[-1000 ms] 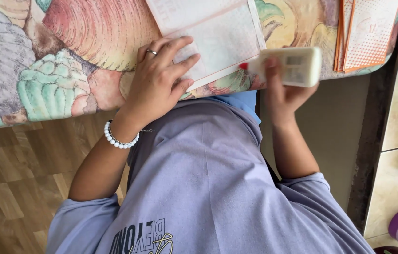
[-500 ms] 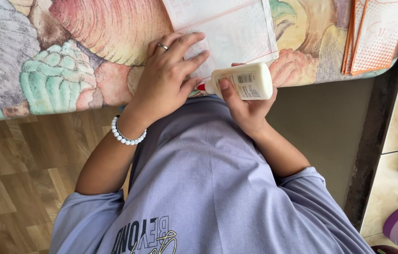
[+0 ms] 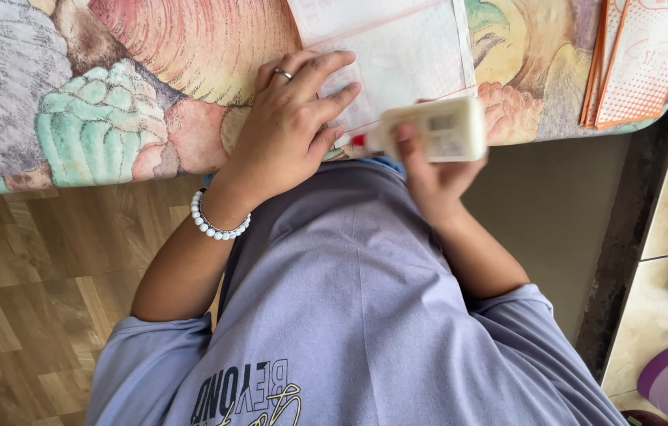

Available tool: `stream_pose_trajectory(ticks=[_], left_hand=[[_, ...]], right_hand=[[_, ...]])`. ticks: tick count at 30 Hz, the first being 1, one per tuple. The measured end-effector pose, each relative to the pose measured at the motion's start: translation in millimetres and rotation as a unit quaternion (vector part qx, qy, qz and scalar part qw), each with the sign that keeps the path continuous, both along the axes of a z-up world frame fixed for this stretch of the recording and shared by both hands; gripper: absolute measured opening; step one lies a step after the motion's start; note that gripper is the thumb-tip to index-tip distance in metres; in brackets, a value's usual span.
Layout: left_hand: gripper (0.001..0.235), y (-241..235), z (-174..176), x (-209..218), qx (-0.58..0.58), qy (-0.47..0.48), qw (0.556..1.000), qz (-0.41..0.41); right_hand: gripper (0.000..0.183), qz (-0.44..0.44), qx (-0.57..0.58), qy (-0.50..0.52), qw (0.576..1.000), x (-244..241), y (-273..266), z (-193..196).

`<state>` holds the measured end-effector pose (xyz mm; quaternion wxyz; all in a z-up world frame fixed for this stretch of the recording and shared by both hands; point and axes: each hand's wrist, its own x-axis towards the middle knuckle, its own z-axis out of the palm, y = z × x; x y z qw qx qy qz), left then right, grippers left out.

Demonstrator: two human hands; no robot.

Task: Applying glue to paper sleeves and folding them to assemble food packaging.

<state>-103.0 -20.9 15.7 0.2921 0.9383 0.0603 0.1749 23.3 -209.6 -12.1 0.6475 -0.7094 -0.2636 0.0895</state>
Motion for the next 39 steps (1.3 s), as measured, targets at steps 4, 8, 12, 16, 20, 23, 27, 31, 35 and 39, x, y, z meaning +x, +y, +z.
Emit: stream_pose_trajectory(ticks=[4, 8, 12, 16, 20, 23, 27, 31, 35, 39], left_hand=[[0.046, -0.2, 1.8, 0.2, -0.003, -0.002, 1.000, 0.003], [0.047, 1.1, 1.4, 0.5, -0.001, -0.003, 1.000, -0.001], [0.047, -0.1, 1.9, 0.8, -0.002, -0.004, 1.000, -0.002], [0.046, -0.3, 2.5, 1.1, 0.003, -0.012, 1.000, -0.004], [0.046, -0.5, 3.0, 0.9, 0.007, 0.003, 1.000, -0.001], [0.047, -1.3, 3.7, 1.9, 0.004, 0.007, 1.000, -0.001], [0.048, -1.4, 2.8, 2.2, 0.009, 0.019, 1.000, 0.001], [0.046, -0.3, 4.7, 2.9, -0.001, 0.014, 1.000, -0.004], [0.047, 1.8, 2.3, 3.5, -0.020, -0.002, 1.000, -0.012], [0.049, 5.3, 8.3, 5.2, -0.059, -0.091, 0.994, -0.020]], right_hand=[[0.043, 0.078, 0.008, 0.030, 0.996, -10.4, 3.0, -4.3], [0.032, 0.017, 0.005, -0.046, 0.999, 15.5, 2.7, 10.1], [0.030, -0.072, 0.035, -0.110, 0.991, 64.1, -19.4, 6.7], [0.027, -0.107, 0.019, -0.160, 0.981, 97.8, -34.9, 6.6], [0.027, -0.115, 0.040, -0.163, 0.979, 109.5, -41.1, 0.4], [0.028, -0.125, 0.046, -0.147, 0.980, 108.2, -42.1, 2.9], [0.026, -0.115, 0.042, -0.114, 0.986, 90.8, -37.3, 2.4], [0.024, -0.071, 0.018, -0.113, 0.991, 88.0, -30.6, 9.5], [0.027, -0.157, 0.060, -0.096, 0.981, 121.8, -48.2, 5.8], [0.048, -0.149, 0.105, 0.097, 0.978, 142.0, -97.4, 27.0]])
